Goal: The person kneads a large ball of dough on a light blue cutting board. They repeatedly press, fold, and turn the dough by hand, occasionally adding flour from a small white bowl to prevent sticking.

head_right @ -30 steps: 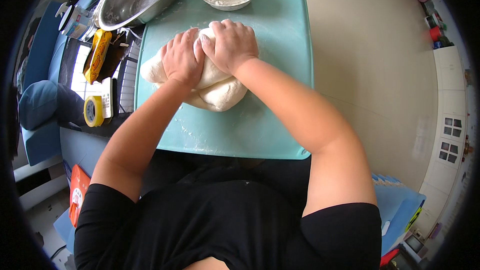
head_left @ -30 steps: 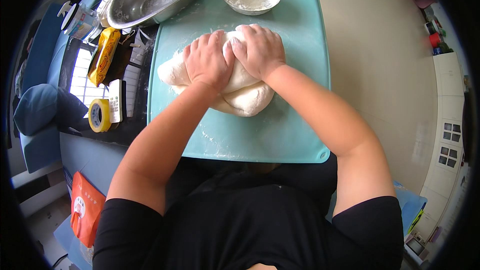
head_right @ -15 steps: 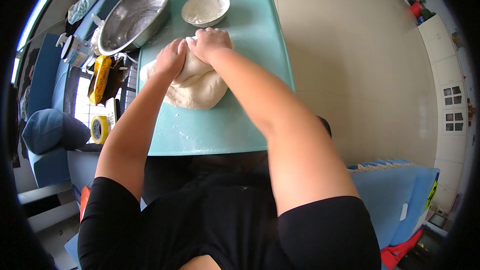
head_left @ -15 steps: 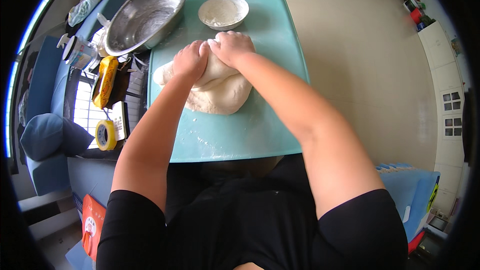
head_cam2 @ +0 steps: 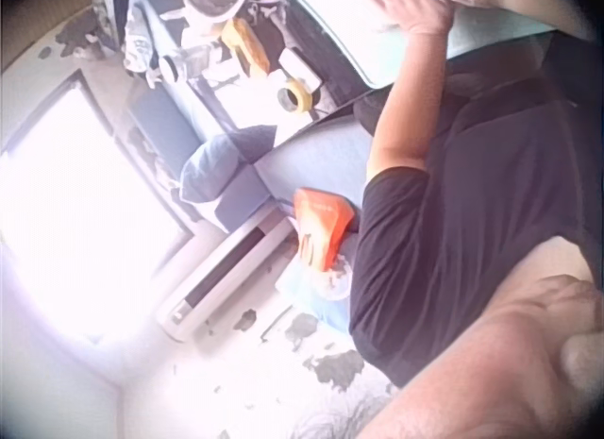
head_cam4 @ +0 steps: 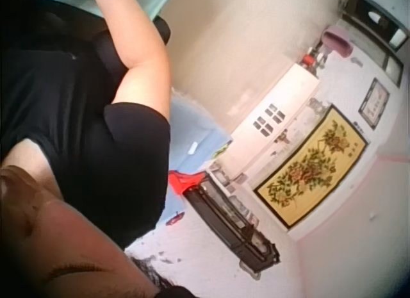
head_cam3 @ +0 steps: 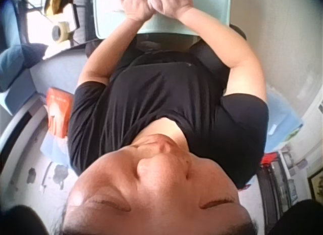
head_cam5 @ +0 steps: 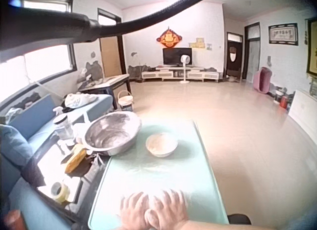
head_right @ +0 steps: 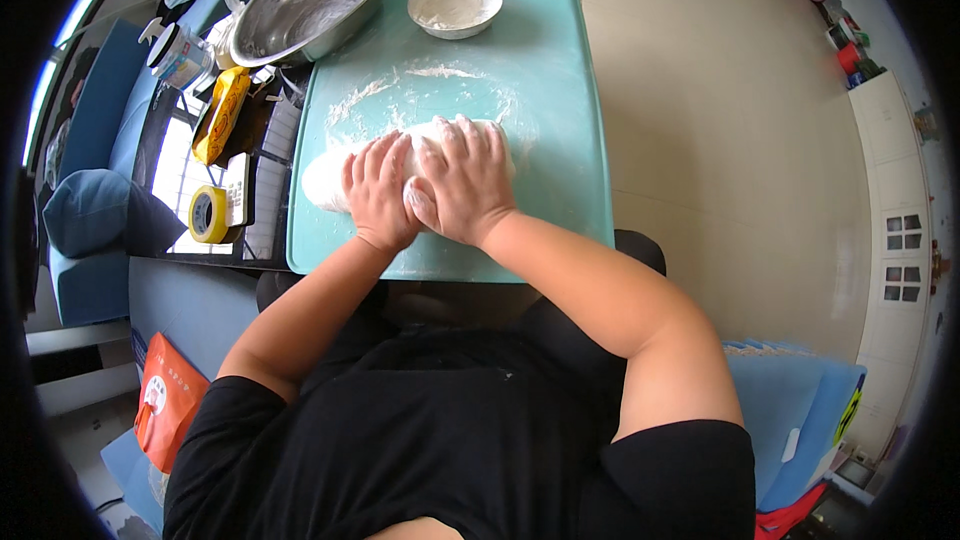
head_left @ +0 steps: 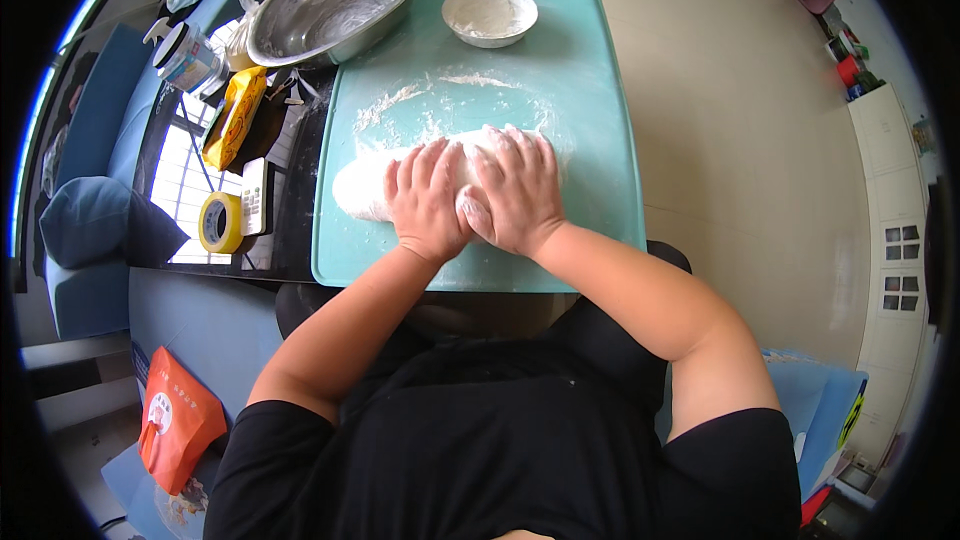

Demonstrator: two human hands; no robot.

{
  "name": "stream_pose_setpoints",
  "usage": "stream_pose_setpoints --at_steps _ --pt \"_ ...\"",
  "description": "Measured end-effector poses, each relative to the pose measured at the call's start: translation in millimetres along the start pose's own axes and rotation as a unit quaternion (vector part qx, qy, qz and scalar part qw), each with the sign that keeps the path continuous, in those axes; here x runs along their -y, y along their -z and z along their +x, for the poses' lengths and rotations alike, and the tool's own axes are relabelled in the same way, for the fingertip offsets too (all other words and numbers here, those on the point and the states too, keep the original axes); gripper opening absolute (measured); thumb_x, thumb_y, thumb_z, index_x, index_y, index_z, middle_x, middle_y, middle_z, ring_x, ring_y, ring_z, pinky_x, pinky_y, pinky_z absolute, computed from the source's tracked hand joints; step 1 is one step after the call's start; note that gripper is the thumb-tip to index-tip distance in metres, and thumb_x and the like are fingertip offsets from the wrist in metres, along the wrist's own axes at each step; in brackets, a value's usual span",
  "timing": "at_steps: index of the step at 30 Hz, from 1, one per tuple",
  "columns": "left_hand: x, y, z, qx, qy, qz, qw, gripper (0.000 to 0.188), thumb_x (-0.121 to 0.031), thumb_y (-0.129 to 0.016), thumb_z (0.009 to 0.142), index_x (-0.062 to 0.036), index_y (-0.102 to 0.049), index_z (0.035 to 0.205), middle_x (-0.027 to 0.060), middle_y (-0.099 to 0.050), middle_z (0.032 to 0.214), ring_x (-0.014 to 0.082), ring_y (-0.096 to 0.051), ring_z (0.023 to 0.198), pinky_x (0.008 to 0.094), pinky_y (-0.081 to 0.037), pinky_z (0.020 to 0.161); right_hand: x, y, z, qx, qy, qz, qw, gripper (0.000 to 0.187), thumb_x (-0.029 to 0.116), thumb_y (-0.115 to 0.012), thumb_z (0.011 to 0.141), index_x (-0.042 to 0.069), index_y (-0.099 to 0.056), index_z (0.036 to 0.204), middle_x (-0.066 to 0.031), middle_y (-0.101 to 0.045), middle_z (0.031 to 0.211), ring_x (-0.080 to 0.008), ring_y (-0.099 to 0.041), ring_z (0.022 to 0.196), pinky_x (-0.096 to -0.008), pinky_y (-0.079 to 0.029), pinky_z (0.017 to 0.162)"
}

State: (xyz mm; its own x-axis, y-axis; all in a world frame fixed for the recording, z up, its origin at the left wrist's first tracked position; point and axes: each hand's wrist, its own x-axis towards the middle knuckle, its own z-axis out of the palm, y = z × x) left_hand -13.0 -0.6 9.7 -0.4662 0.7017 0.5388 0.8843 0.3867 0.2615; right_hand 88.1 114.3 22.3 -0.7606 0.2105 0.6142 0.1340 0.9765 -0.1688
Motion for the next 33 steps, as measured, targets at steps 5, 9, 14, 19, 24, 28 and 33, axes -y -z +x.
stream_pose_setpoints --at_steps 5,9,14,19,24,28,33 --pt "18 -25 13 -0.037 -0.007 -0.011 0.999 0.056 -0.047 -0.045 0.083 -0.0119 -0.052 0.126 0.0097 -0.053 0.126 0.0302 -0.046 0.118 0.0503 -0.026 0.101 -19 -25 18 -0.008 0.011 0.022 1.000 0.050 0.043 -0.048 0.079 0.009 -0.056 0.114 -0.0178 -0.050 0.119 -0.0364 -0.046 0.106 -0.0521 -0.032 0.093" --pt "27 -35 57 0.021 0.045 -0.005 0.999 0.050 -0.045 -0.045 0.081 -0.0144 -0.056 0.120 0.0071 -0.057 0.117 0.0283 -0.051 0.107 0.0457 -0.030 0.098 -45 -45 53 0.049 -0.039 0.009 0.998 0.046 0.043 -0.049 0.080 0.010 -0.056 0.112 -0.0110 -0.056 0.110 -0.0299 -0.052 0.101 -0.0445 -0.038 0.086" --pt "50 -58 95 0.039 0.052 0.005 0.998 0.041 -0.043 -0.043 0.086 -0.0185 -0.059 0.115 0.0057 -0.062 0.110 0.0277 -0.055 0.105 0.0409 -0.036 0.094 -69 -65 91 0.134 -0.109 0.021 0.985 0.043 0.043 -0.049 0.081 0.012 -0.058 0.109 -0.0094 -0.061 0.101 -0.0305 -0.057 0.095 -0.0428 -0.043 0.083" --pt "63 -81 132 0.077 0.106 0.014 0.991 0.036 -0.040 -0.040 0.087 -0.0217 -0.066 0.104 0.0021 -0.066 0.102 0.0255 -0.059 0.100 0.0419 -0.040 0.090 -90 -79 115 0.153 -0.173 0.037 0.972 0.039 0.043 -0.041 0.088 0.009 -0.059 0.092 -0.0142 -0.065 0.091 -0.0343 -0.062 0.085 -0.0442 -0.049 0.077" --pt "76 -72 146 0.158 0.146 0.026 0.976 0.040 -0.042 -0.037 0.090 -0.0208 -0.064 0.110 0.0066 -0.066 0.109 0.0272 -0.059 0.105 0.0412 -0.042 0.091 -82 -92 125 0.174 -0.192 0.021 0.966 0.041 0.045 -0.038 0.090 0.010 -0.060 0.096 -0.0129 -0.066 0.097 -0.0334 -0.062 0.091 -0.0450 -0.048 0.081" --pt "77 -75 137 0.177 0.087 -0.064 0.978 0.045 -0.043 -0.037 0.090 -0.0163 -0.062 0.116 0.0138 -0.063 0.115 0.0308 -0.060 0.105 0.0424 -0.043 0.092 -87 -71 110 0.199 -0.187 0.029 0.962 0.043 0.047 -0.040 0.092 0.011 -0.060 0.106 -0.0112 -0.063 0.112 -0.0270 -0.054 0.113 -0.0410 -0.040 0.096" --pt "36 13 94 0.153 0.072 -0.109 0.980 0.034 -0.033 -0.049 0.084 -0.0122 -0.066 0.106 0.0172 -0.061 0.108 0.0346 -0.055 0.103 0.0423 -0.041 0.092 -28 3 93 0.143 -0.137 0.109 0.974 0.042 0.043 -0.049 0.086 0.010 -0.060 0.110 -0.0133 -0.059 0.115 -0.0294 -0.053 0.108 -0.0434 -0.037 0.096"
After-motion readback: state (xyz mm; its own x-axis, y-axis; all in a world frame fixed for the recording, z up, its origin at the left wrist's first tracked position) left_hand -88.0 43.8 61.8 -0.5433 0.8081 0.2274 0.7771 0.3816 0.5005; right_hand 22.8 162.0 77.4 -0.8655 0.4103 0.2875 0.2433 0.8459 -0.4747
